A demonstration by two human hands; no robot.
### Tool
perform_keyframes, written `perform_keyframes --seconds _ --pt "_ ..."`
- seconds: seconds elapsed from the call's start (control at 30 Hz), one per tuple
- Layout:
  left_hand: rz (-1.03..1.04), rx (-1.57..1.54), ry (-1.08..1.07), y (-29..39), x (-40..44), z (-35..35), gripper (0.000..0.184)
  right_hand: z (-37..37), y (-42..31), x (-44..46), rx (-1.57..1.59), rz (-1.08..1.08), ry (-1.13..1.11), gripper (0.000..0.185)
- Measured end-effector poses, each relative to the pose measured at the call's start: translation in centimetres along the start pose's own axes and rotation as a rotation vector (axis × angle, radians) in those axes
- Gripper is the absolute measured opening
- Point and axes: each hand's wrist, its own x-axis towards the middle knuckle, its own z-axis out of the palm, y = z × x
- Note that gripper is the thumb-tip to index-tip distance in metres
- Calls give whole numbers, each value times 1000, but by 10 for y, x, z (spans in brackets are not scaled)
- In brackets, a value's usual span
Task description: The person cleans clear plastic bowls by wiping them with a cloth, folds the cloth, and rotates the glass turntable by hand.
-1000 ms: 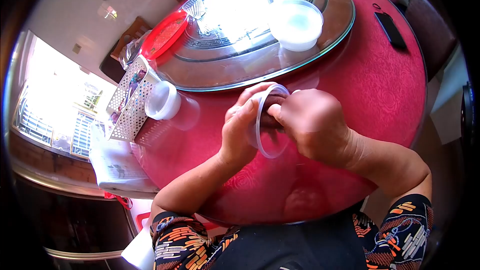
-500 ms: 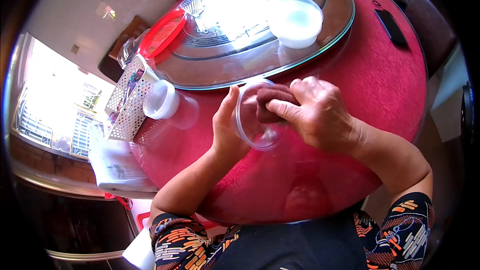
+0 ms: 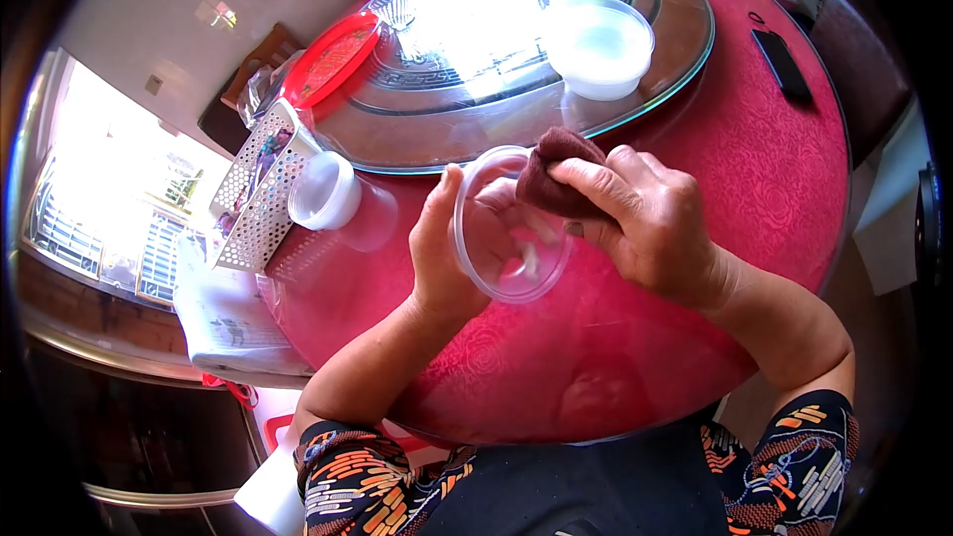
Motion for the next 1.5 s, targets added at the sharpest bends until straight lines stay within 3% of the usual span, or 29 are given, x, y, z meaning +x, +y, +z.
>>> perform_keyframes --seconds 0.1,0.23,0.33,0.37,0.47,0.53,0.77,0.97,1.07,1.2,1.23,1.37,1.5 --pt "93 -33 27 3 0 -3 67 1 -5 -5 191 126 -147 42" --pt "107 -32 -76 2 2 -22 72 1 -5 -4 246 162 -124 42" --pt "14 27 -96 -1 1 -12 75 3 1 -4 87 47 -52 39" --pt "-53 16 -1 -3 1 -1 68 3 2 -2 68 -6 -27 38" --pt "-245 -179 -36 -15 1 1 63 1 3 2 12 -165 46 34" --pt "-183 -68 20 -18 -3 13 62 1 0 4 33 -202 83 34" --pt "36 14 -33 -3 -5 3 64 3 -1 -4 149 61 5 44" --pt "278 176 19 0 -8 -7 60 8 -9 -13 564 360 -229 35" --pt "377 316 27 -5 -10 -1 62 12 -9 -16 686 465 -241 33" --pt "281 172 22 -5 -11 11 80 12 -2 -12 886 526 -181 34" --pt "252 273 41 -4 -10 8 96 10 1 -10 962 573 -192 34" --pt "85 128 13 -4 -7 10 106 1 14 1 1096 722 -218 34" --pt "89 105 -89 -6 -2 7 107 -6 17 4 1164 738 -197 33"
